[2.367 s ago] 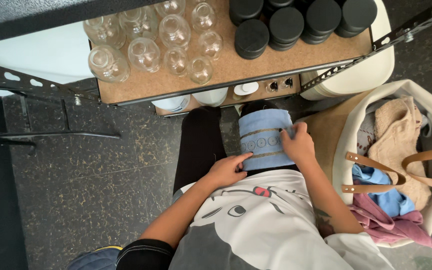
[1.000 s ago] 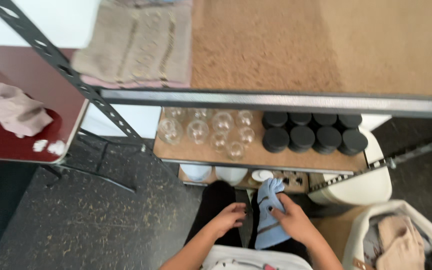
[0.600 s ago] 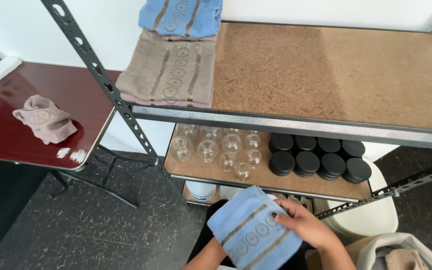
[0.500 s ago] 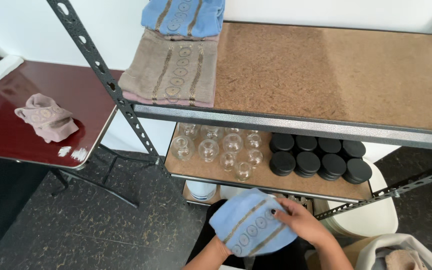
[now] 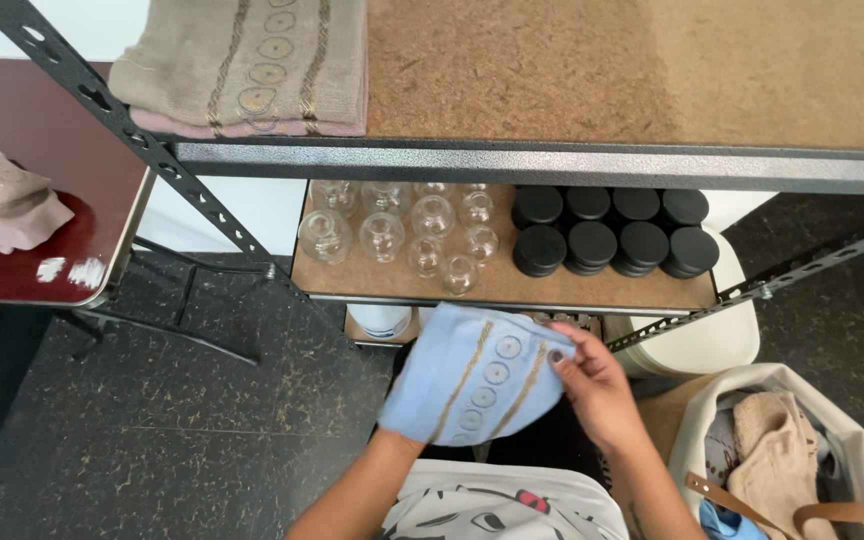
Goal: The person takes several small towels one by one from a laundry bag, folds each one by hand on their lap, and stacks the folded towels onto a shelf.
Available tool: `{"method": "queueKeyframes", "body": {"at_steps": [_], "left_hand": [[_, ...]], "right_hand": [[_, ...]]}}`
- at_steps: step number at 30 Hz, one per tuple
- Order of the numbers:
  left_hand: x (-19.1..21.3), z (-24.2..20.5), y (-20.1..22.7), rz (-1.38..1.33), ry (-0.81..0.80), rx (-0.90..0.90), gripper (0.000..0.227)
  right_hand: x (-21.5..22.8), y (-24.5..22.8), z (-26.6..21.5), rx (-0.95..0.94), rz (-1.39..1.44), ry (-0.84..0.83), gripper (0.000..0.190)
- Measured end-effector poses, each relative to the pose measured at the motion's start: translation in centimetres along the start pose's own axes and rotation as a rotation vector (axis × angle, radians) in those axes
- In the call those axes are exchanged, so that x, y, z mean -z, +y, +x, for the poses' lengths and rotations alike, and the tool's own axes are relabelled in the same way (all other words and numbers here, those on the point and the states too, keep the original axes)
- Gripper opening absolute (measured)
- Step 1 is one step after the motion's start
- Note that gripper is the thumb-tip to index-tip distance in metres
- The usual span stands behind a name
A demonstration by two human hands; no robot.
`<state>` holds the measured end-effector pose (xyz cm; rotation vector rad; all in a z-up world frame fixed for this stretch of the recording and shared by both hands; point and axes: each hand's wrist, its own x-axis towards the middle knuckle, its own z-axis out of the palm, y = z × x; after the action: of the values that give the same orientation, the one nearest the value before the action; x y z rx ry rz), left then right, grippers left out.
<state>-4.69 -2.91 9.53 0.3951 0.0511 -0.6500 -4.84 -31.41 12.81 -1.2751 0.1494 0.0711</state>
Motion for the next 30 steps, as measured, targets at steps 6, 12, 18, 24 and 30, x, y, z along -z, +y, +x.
{"method": "queueKeyframes", "body": {"at_steps": [6, 12, 18, 24, 30], "left_hand": [[-1.7, 1.7, 2.5, -0.071, -0.15, -0.128, 0.079], [-4.3, 0.8, 1.5, 1.097, -0.161, -0.2, 0.082], [-4.6, 0.4, 2.5, 1.542, 0.051, -0.409, 0.036], [-10.1, -1.5, 7.6, 1.706, -0.108, -0.598, 0.04], [-14.1, -2.1, 9.8, 1.326, 0.217, -0.31, 0.074]], "right_hand": [[-0.2, -4.3, -0.8, 0.068, -0.217, 0.021, 0.034], [-1.3, -6.4, -1.4, 0.133, -0.345, -0.055, 0.033], [-1.1, -10.3, -1.7, 0.366, -0.906, -0.037, 0.029], [-0.3, -11.3, -0.5, 0.529, -0.962, -0.106, 0.027], [-1.8, -9.9, 2.2, 0.147, -0.607, -0.233, 0.066]]}}
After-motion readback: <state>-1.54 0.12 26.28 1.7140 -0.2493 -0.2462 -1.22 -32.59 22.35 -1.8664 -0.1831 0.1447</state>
